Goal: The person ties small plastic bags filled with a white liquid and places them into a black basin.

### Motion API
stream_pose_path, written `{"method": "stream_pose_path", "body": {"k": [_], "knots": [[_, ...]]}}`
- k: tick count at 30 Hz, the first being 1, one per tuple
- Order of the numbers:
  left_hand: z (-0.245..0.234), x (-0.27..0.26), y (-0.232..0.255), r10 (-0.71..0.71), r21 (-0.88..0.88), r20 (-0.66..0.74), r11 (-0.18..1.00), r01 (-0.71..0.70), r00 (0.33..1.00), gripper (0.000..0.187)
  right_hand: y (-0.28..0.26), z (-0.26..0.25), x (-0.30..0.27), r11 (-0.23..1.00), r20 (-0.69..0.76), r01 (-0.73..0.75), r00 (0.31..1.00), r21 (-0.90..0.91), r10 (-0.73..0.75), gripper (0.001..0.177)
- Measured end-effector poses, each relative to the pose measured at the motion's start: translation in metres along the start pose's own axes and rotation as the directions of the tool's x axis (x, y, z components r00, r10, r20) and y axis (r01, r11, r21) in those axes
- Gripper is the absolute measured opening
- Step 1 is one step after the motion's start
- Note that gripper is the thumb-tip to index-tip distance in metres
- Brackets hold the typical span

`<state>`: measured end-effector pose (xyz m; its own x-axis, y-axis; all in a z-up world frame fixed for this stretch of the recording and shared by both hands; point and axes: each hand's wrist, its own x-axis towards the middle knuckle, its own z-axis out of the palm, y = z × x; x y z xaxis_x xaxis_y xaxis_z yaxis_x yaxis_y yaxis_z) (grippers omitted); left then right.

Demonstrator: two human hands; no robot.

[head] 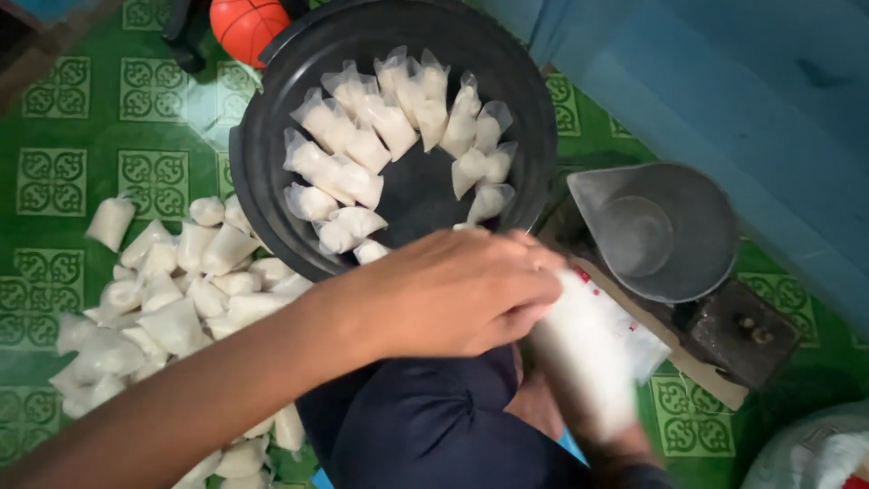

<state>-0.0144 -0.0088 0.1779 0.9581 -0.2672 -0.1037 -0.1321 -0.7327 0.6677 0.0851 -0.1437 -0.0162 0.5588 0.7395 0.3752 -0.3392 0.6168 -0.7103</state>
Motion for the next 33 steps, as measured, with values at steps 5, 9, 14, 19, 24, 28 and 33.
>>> {"method": "stream_pose_path", "body": {"k": [5, 9, 14, 19, 24, 28, 33], "knots": [[0.041, -0.031, -0.035, -0.084, 0.15, -0.185, 0.982, 0.112, 0.979, 0.027, -0.047, -0.023, 0.047, 0.429, 0.608, 0.517, 0.788, -0.741, 0.1, 0.034], [0.086, -0.034, -0.095, -0.083, 0.235, -0.38, 0.955, 0.183, 0.921, 0.022, -0.05, -0.006, 0.059, 0.315, 0.497, 0.409, 0.817, -0.857, 0.292, 0.024], [0.14, 0.003, -0.125, -0.322, -0.427, -0.837, 0.89, -0.159, 0.442, 0.019, -0.011, -0.018, 0.046, 0.592, 0.037, -0.12, 0.968, -0.797, 0.247, 0.024], [0.195, 0.033, -0.124, -0.705, -0.759, -0.619, 0.424, -0.494, 0.345, 0.019, 0.022, -0.025, 0.012, 0.826, -0.328, -0.46, 0.875, -0.326, 0.357, 0.025], [0.225, 0.039, -0.153, -0.82, -0.885, -0.42, 0.275, -0.377, 0.388, 0.026, 0.032, -0.037, -0.003, 0.833, -0.421, -0.543, 0.783, -0.103, 0.458, 0.019], [0.208, 0.023, -0.147, -0.633, -0.755, -0.653, 0.588, -0.292, 0.415, 0.013, 0.025, -0.022, -0.004, 0.752, -0.457, -0.557, 0.803, -0.352, 0.382, 0.012], [0.195, 0.008, -0.14, -0.479, -0.607, -0.758, 0.766, -0.211, 0.443, 0.012, 0.019, -0.021, -0.002, 0.68, -0.316, -0.443, 0.896, -0.585, 0.312, 0.013]]}}
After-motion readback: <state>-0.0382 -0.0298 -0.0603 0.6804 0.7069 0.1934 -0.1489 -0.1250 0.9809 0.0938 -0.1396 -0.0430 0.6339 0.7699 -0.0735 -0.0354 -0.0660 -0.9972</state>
